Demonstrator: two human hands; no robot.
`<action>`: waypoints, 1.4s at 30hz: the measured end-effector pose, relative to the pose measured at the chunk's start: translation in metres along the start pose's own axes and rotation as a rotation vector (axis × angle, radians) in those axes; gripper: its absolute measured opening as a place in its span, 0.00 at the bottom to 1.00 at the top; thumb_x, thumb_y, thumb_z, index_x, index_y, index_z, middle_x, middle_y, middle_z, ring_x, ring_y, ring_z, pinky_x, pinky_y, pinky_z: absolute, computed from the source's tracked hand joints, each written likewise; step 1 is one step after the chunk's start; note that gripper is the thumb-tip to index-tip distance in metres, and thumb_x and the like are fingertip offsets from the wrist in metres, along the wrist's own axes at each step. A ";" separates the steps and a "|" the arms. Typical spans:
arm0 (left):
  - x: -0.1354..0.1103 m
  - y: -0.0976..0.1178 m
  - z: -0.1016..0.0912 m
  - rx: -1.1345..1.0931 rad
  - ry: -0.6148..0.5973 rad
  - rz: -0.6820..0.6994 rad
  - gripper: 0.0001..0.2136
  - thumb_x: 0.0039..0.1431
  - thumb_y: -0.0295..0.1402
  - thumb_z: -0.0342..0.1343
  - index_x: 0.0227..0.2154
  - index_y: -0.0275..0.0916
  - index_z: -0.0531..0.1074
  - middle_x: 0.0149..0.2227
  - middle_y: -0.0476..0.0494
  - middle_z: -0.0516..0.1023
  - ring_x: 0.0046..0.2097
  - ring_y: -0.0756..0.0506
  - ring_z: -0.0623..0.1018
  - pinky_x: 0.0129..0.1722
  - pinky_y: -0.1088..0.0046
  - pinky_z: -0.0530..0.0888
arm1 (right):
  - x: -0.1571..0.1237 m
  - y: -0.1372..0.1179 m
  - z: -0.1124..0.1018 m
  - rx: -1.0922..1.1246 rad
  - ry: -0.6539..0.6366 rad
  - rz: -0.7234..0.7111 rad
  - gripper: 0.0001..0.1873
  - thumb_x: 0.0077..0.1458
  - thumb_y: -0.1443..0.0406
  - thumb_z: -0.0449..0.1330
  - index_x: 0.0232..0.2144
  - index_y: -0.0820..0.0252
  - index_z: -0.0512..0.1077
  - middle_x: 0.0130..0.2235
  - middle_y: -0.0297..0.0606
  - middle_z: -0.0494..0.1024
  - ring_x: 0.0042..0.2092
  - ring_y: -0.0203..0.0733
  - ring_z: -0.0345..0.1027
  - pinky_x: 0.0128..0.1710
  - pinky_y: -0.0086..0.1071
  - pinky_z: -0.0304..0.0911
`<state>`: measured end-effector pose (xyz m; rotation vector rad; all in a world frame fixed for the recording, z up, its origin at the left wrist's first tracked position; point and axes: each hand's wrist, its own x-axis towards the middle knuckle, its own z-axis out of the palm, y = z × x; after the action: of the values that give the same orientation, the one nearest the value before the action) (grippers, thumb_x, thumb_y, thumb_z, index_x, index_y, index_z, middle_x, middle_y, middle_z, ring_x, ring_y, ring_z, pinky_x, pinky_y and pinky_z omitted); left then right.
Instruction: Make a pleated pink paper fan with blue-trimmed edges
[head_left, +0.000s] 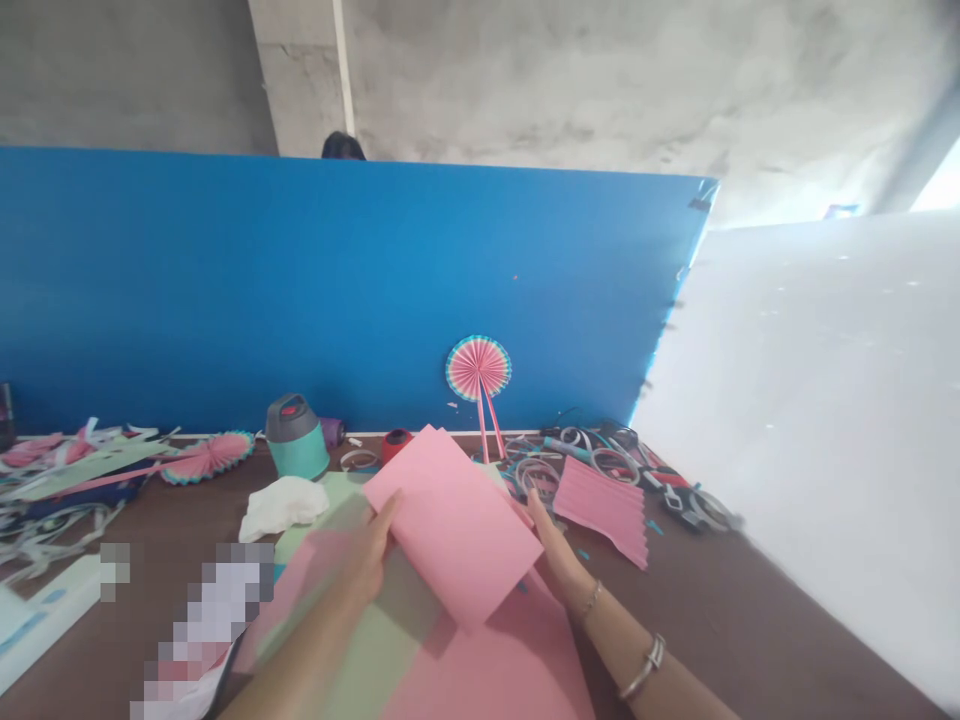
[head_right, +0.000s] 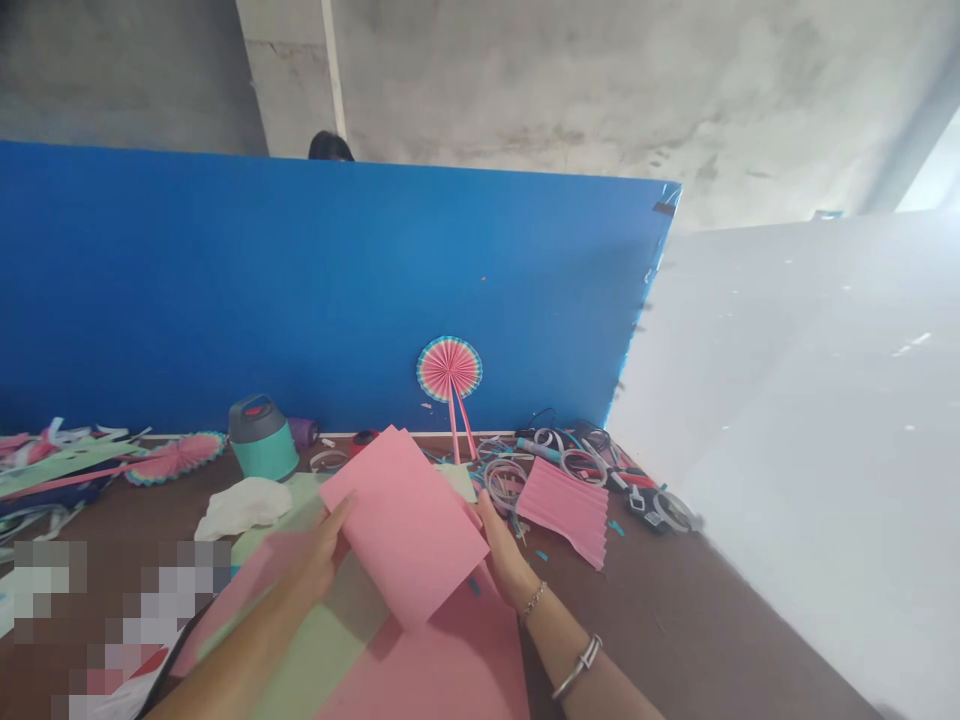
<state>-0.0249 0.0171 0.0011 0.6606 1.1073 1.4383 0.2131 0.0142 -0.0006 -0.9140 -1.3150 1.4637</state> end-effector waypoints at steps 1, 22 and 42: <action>0.000 0.000 0.000 0.031 -0.009 0.002 0.18 0.48 0.38 0.62 0.43 0.38 0.71 0.45 0.40 0.77 0.48 0.41 0.75 0.44 0.67 0.72 | -0.001 -0.005 0.002 0.076 -0.045 0.009 0.33 0.53 0.41 0.44 0.41 0.59 0.73 0.42 0.44 0.76 0.47 0.49 0.67 0.46 0.41 0.61; -0.011 0.008 0.006 0.042 -0.258 -0.066 0.27 0.38 0.35 0.67 0.44 0.36 0.69 0.39 0.36 0.80 0.40 0.36 0.79 0.41 0.62 0.74 | 0.002 0.008 0.007 -0.174 -0.115 0.118 0.24 0.40 0.48 0.63 0.16 0.61 0.63 0.17 0.27 0.61 0.19 0.27 0.50 0.20 0.24 0.45; -0.012 0.005 0.005 0.024 -0.292 -0.076 0.24 0.37 0.33 0.67 0.41 0.35 0.69 0.36 0.37 0.80 0.38 0.37 0.79 0.39 0.63 0.74 | 0.005 0.012 0.005 -0.220 -0.079 0.121 0.21 0.40 0.51 0.63 0.15 0.61 0.65 0.14 0.27 0.62 0.15 0.27 0.49 0.14 0.23 0.42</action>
<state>-0.0205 0.0071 0.0094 0.8084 0.9117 1.2209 0.2051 0.0171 -0.0113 -1.1038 -1.5241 1.4805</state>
